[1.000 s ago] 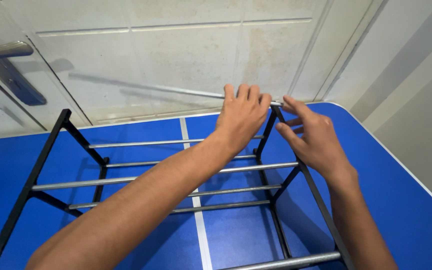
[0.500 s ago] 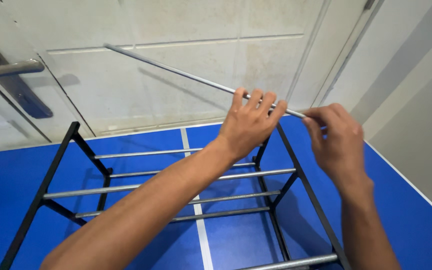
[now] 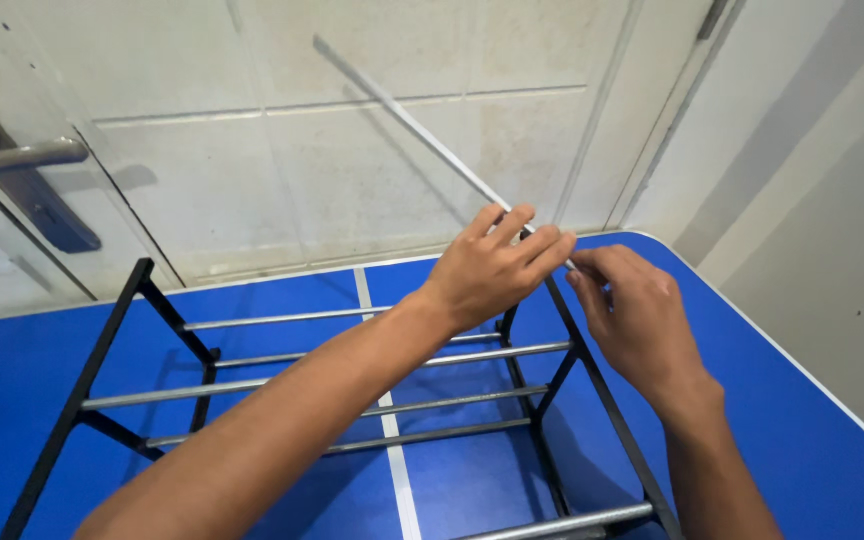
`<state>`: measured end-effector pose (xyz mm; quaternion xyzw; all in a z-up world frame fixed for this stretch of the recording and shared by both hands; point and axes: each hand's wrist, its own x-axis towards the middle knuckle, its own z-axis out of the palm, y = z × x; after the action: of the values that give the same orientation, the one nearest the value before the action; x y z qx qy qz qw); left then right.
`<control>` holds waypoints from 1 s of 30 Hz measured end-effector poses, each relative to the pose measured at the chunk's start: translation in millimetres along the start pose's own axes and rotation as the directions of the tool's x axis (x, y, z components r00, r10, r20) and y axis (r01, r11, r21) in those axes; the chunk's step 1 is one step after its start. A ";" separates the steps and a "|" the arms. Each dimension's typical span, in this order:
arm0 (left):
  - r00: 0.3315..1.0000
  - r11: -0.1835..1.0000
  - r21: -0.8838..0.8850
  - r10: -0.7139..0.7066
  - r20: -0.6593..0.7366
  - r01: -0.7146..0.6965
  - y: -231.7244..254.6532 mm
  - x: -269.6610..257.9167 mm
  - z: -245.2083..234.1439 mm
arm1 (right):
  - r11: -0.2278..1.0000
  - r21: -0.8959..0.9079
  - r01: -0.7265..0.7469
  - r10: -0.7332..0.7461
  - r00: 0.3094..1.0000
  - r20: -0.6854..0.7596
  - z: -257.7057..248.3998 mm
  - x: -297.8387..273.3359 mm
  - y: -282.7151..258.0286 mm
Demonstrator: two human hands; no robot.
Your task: The person assembles a metal rack by inserting horizontal rods into vertical supports on a blue table. The person repeatedly inserts and removes rods, adjusting their positions to fit the frame.
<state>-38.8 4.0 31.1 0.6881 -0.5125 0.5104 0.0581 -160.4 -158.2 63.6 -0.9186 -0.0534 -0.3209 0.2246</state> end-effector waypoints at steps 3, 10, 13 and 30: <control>1.000 1.000 -0.008 -0.022 -0.012 0.022 4.4 3.3 -4.2 | 0.997 -0.026 0.070 -0.072 0.995 -0.064 -4.5 -2.2 6.2; 0.996 0.963 -0.258 0.087 0.009 -0.082 8.2 7.8 -5.5 | 0.995 -0.088 -0.040 0.029 0.992 -0.121 -13.0 -39.0 56.0; 0.968 0.887 -0.444 0.209 0.140 -0.128 7.8 8.1 1.8 | 0.986 -0.136 -0.093 0.077 0.989 -0.125 -8.4 -65.4 93.6; 0.882 0.861 -0.508 0.254 0.396 -0.019 19.0 20.2 9.9 | 0.899 -0.240 -0.366 0.387 0.921 0.042 48.9 -145.7 209.6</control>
<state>-47.9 -23.9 33.4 0.7105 -0.6727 0.1933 0.0728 -196.8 -316.9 -138.9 -0.9444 0.1525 -0.2341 0.1733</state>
